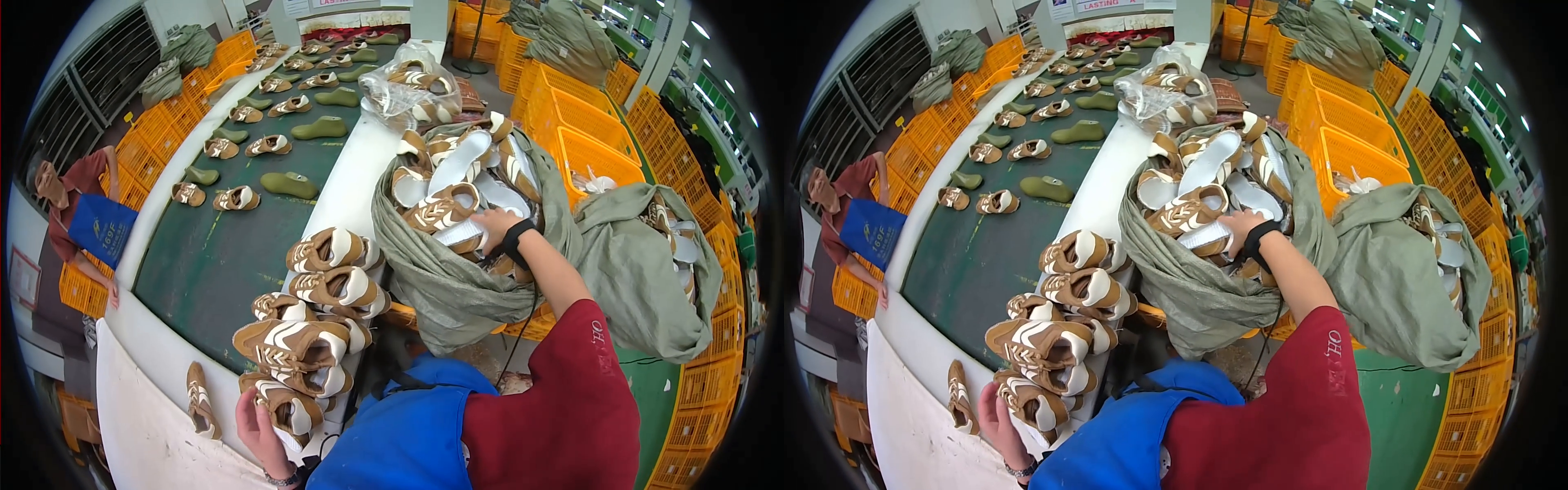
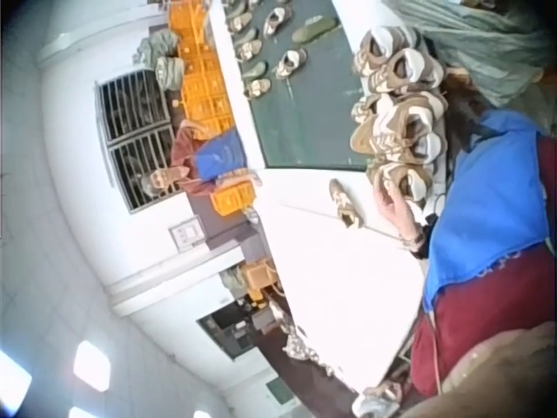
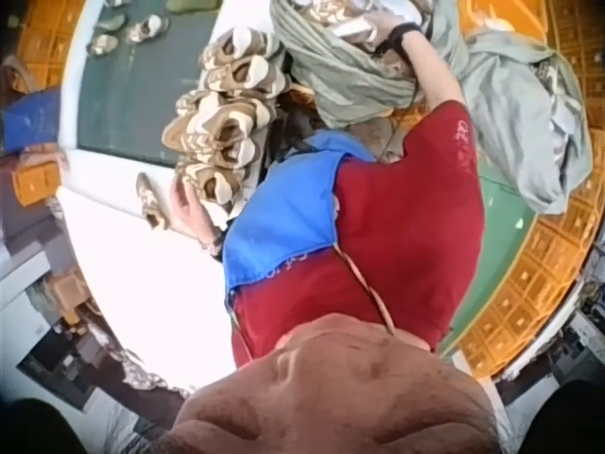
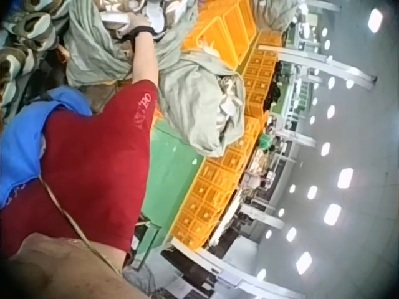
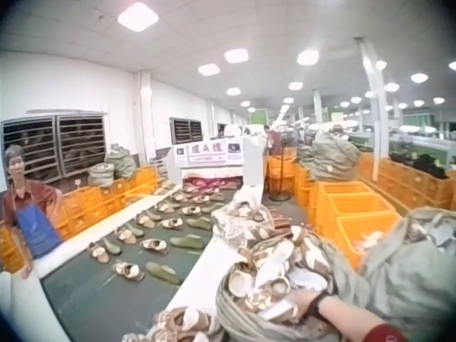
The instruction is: The recorder performs shoe assembly tasks including inserting shoe lasts, tying laces, and sorting finished shoes into bags and bins in a factory setting.
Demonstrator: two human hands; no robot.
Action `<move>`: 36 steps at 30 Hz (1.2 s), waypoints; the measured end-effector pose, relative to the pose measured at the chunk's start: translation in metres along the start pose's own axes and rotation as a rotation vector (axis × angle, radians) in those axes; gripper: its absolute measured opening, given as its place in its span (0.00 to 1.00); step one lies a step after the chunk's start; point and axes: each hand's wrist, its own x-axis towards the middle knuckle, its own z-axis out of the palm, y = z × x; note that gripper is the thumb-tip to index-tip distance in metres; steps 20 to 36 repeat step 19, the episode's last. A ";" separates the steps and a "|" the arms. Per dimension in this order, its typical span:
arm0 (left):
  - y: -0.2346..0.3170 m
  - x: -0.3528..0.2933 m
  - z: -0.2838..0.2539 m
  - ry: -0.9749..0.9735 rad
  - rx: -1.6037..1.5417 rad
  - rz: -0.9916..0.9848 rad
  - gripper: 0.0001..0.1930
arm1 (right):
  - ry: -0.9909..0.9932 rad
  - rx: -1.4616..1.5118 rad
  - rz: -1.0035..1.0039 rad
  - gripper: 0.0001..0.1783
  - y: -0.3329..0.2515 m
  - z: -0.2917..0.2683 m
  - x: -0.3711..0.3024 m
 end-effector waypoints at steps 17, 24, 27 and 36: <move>0.036 0.017 0.076 -0.466 0.017 0.003 0.13 | -0.033 1.963 -0.251 0.15 -0.076 -0.073 -0.031; 0.040 0.022 0.080 -0.497 0.097 0.140 0.13 | -0.092 2.023 -0.230 0.16 -0.107 -0.072 -0.024; 0.040 0.022 0.080 -0.497 0.097 0.140 0.13 | -0.092 2.023 -0.230 0.16 -0.107 -0.072 -0.024; 0.040 0.022 0.080 -0.497 0.097 0.140 0.13 | -0.092 2.023 -0.230 0.16 -0.107 -0.072 -0.024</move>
